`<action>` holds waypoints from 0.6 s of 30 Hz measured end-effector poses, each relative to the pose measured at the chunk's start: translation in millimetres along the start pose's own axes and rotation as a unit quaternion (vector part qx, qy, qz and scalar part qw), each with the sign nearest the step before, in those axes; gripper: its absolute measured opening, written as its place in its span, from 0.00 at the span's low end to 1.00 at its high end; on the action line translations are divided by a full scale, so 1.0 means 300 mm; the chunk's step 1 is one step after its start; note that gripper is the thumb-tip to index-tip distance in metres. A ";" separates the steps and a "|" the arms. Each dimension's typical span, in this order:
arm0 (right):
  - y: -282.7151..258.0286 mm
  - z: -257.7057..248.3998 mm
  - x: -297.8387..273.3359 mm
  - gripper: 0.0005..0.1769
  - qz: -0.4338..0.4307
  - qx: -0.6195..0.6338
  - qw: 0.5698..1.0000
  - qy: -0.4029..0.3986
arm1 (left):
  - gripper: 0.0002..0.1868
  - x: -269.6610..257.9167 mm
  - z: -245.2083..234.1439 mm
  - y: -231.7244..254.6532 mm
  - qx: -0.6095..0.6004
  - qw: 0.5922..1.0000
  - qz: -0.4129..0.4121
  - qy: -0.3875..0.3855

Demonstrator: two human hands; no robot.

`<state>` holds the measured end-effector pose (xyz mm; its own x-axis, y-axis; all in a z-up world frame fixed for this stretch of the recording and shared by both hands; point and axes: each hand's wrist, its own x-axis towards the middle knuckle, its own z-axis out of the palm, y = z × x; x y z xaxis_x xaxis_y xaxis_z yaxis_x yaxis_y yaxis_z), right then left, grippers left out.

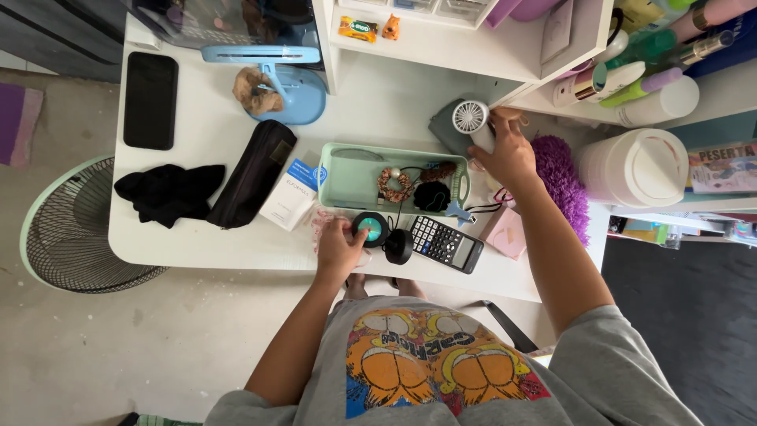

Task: Organizing various desk items and hair accessories into a storage bin.

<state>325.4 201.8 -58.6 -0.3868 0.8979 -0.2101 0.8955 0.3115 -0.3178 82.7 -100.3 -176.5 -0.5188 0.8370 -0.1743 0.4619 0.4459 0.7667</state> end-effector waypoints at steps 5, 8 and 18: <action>-0.050 -0.051 -0.065 0.35 -0.098 -0.079 0.987 0.097 | 0.28 0.029 -0.143 0.086 -0.027 0.995 -0.099 -0.017; -0.084 -0.037 -0.104 0.23 -0.160 -0.089 0.968 0.171 | 0.28 0.070 -0.199 0.125 -0.211 0.958 -0.192 0.005; -0.326 0.212 0.057 0.13 -0.289 -0.213 0.932 -0.052 | 0.28 0.125 -0.095 0.059 -0.362 0.896 -0.258 -0.005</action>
<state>217.2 167.0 -89.8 -0.8313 0.5136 -0.2124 0.5282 0.8490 -0.0143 50.9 -70.0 -152.1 -0.5197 0.5831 -0.6244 -0.4278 0.4551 0.7810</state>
